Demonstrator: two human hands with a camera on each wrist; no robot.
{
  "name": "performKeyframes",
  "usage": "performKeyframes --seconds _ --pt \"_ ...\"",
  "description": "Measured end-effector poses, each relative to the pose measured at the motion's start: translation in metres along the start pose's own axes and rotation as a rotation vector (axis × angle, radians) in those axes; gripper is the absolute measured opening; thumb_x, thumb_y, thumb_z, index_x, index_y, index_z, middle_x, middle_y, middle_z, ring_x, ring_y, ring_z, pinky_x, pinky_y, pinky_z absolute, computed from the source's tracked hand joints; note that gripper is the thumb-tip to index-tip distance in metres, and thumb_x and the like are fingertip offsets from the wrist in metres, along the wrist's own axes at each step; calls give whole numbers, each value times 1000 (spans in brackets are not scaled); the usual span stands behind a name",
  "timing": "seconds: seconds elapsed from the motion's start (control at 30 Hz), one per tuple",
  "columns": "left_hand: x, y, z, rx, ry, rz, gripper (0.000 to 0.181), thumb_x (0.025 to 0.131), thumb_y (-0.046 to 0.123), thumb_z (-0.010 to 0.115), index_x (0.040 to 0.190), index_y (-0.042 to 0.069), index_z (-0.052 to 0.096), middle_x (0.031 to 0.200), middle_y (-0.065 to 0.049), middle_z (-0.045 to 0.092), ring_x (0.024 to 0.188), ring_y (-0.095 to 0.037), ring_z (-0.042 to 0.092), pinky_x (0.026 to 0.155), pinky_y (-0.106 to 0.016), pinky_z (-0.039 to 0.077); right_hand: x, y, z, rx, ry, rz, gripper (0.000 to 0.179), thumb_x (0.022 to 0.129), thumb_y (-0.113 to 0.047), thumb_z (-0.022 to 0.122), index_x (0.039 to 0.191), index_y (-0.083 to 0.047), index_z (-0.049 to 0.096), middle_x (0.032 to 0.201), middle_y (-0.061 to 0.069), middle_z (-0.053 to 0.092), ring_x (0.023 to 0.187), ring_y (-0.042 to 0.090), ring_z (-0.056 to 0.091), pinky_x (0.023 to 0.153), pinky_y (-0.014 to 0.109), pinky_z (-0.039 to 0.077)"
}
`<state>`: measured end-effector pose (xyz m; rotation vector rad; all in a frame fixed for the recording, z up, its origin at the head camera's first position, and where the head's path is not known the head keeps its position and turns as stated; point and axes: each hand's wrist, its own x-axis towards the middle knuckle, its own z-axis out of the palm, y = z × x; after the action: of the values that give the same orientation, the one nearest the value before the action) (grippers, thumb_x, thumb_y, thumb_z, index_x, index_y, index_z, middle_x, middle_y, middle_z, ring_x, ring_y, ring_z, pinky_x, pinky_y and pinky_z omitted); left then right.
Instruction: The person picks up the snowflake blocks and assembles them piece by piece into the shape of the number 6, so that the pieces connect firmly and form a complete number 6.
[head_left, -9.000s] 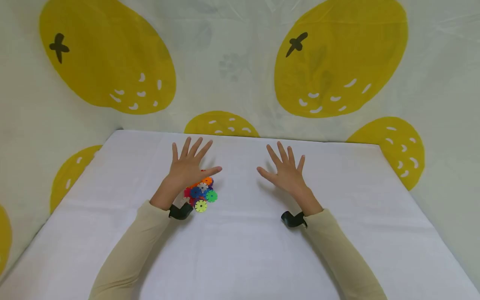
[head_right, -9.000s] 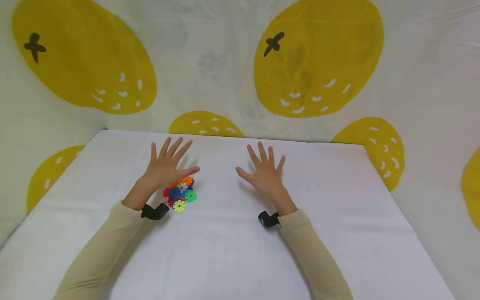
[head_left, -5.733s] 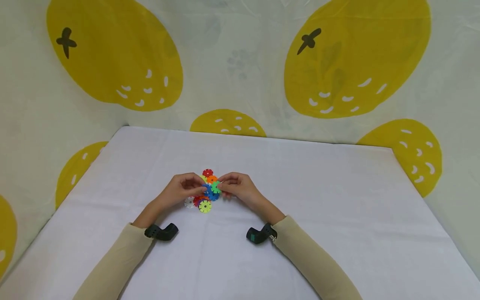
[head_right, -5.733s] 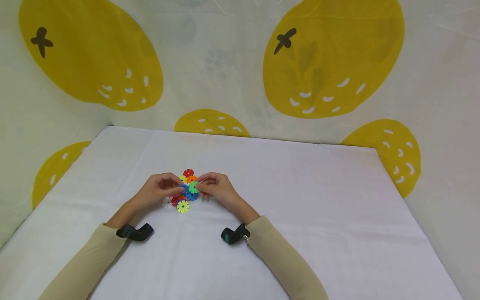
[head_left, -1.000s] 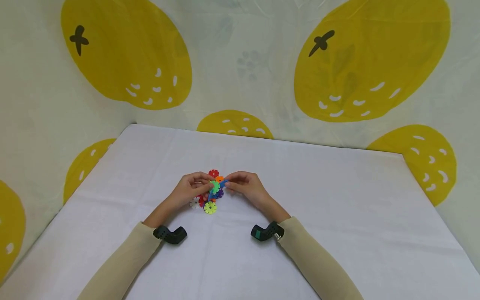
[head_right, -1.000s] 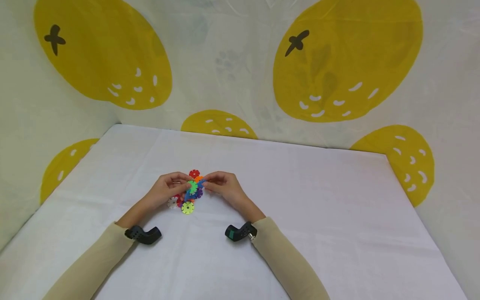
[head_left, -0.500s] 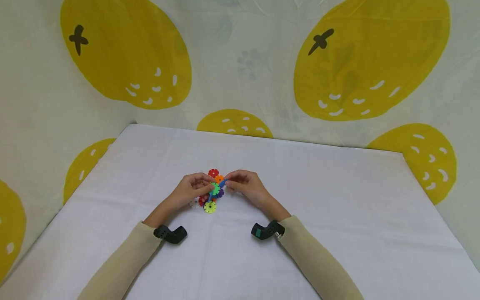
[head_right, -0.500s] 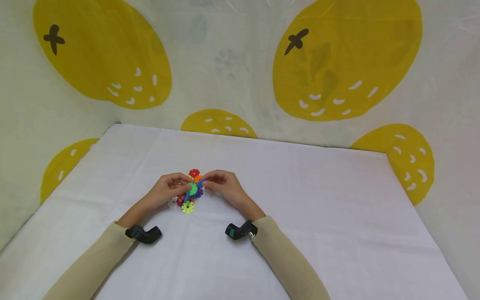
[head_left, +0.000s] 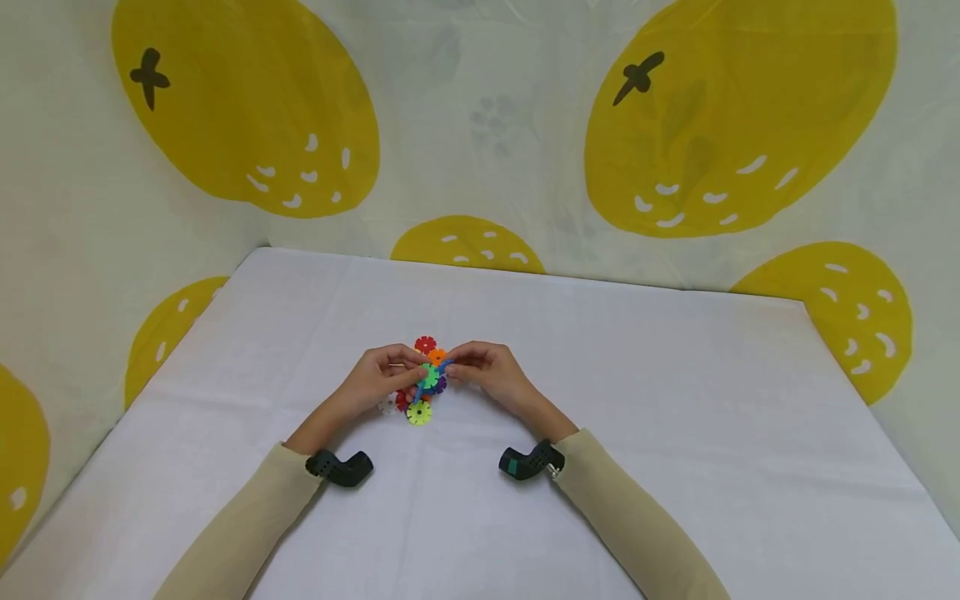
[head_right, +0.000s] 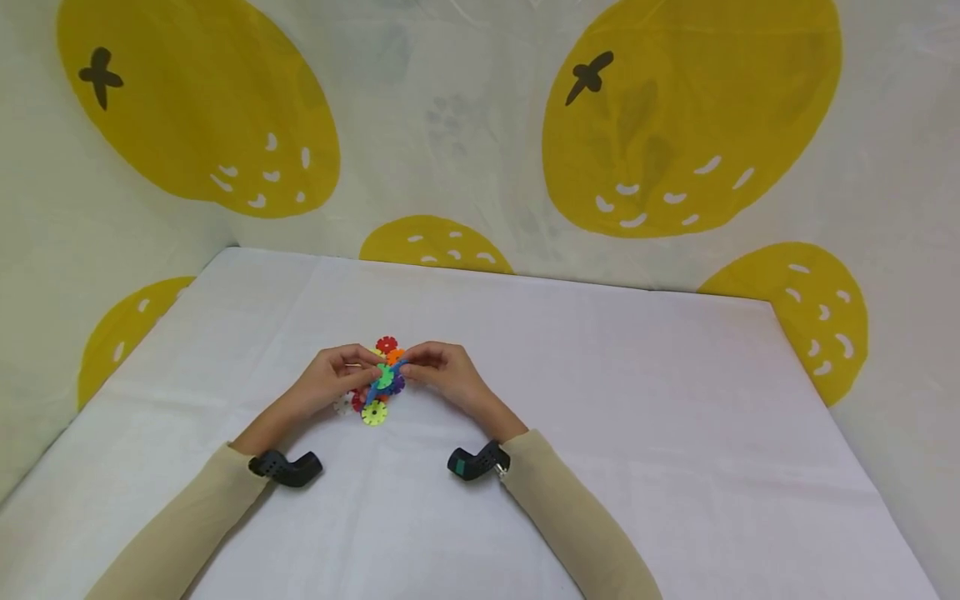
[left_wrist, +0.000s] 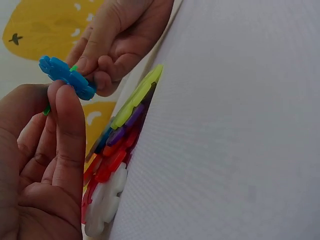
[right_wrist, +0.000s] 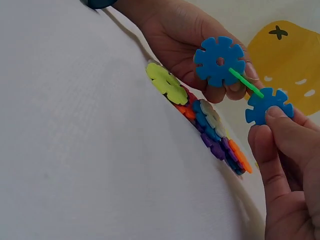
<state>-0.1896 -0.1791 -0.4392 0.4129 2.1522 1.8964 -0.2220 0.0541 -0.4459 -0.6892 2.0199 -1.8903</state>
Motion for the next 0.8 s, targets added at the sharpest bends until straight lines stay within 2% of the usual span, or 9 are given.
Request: performKeyframes --seconds 0.4,0.53,0.7,0.8 --pt "-2 5 1 63 -1 -33 23 92 10 67 110 -6 64 91 -8 63 64 -13 63 64 -20 53 0 0 0 -110 -21 -145 13 86 -3 72 98 2 74 94 10 71 85 14 63 77 24 53" --pt "-1 5 2 67 14 -16 23 93 10 66 110 -5 64 93 -8 64 65 -13 64 64 -20 53 -1 -2 2 -116 1 -137 14 87 -5 72 99 1 74 96 10 71 85 14 64 77 24 54" --pt "0 4 2 26 20 -8 24 95 9 63 112 -7 60 91 -7 64 64 -13 62 64 -21 54 0 -3 4 -87 38 -117 20 87 -5 72 106 2 71 102 14 71 86 15 66 79 26 55" --pt "0 2 1 -7 15 -12 23 95 7 63 112 -8 58 88 -6 65 63 -13 62 64 -22 55 1 -1 3 -113 90 -92 22 87 -3 72 109 -1 71 103 13 70 84 15 66 77 24 54"
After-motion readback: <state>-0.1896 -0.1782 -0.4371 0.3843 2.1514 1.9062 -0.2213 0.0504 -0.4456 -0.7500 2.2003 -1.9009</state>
